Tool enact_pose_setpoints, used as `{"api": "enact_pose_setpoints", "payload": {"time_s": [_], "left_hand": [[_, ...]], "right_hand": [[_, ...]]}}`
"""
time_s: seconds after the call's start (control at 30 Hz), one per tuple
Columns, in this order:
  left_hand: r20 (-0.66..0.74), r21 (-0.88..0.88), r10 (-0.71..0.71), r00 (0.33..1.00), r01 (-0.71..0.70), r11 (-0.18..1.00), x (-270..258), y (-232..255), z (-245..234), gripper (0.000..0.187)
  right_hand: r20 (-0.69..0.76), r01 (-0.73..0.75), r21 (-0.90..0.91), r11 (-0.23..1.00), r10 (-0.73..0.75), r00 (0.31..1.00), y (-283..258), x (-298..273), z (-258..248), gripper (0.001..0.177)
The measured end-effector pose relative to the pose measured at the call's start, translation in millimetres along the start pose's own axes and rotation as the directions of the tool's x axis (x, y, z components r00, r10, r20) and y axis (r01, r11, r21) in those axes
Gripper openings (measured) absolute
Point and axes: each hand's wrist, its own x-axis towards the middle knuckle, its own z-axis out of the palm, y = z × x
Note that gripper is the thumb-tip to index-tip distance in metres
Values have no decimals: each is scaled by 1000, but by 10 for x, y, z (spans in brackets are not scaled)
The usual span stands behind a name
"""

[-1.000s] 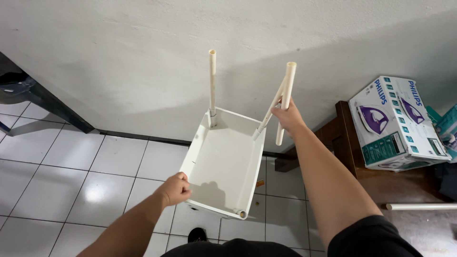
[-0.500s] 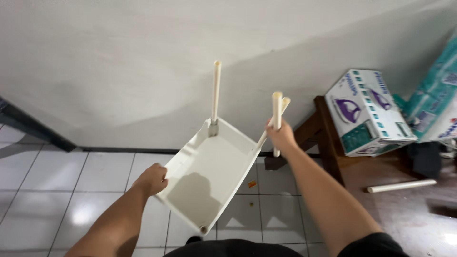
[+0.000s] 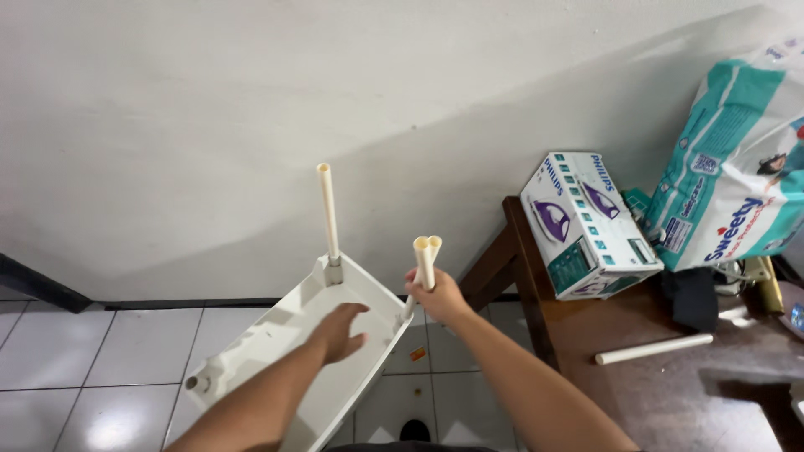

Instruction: The person removes various items from a white plastic storage rack, including a microphone, power strip, toys, and boxes, placing them on a nearby table. The person then disassembles the rack by removing the vertical support poles and separating the plastic bins.

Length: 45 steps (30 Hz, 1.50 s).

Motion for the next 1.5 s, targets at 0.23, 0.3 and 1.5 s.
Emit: {"api": "enact_pose_setpoints", "payload": {"time_s": [0.23, 0.3, 1.5], "left_hand": [[-14, -126, 90, 996, -91, 988, 389, 656, 471, 81], [73, -196, 69, 995, -54, 979, 426, 738, 559, 80], [77, -107, -185, 980, 192, 976, 542, 782, 633, 61]], "right_hand": [[132, 163, 272, 948, -205, 970, 285, 106, 109, 8], [155, 160, 427, 890, -246, 957, 384, 139, 134, 14], [96, 213, 775, 595, -443, 891, -823, 30, -1323, 16]]}}
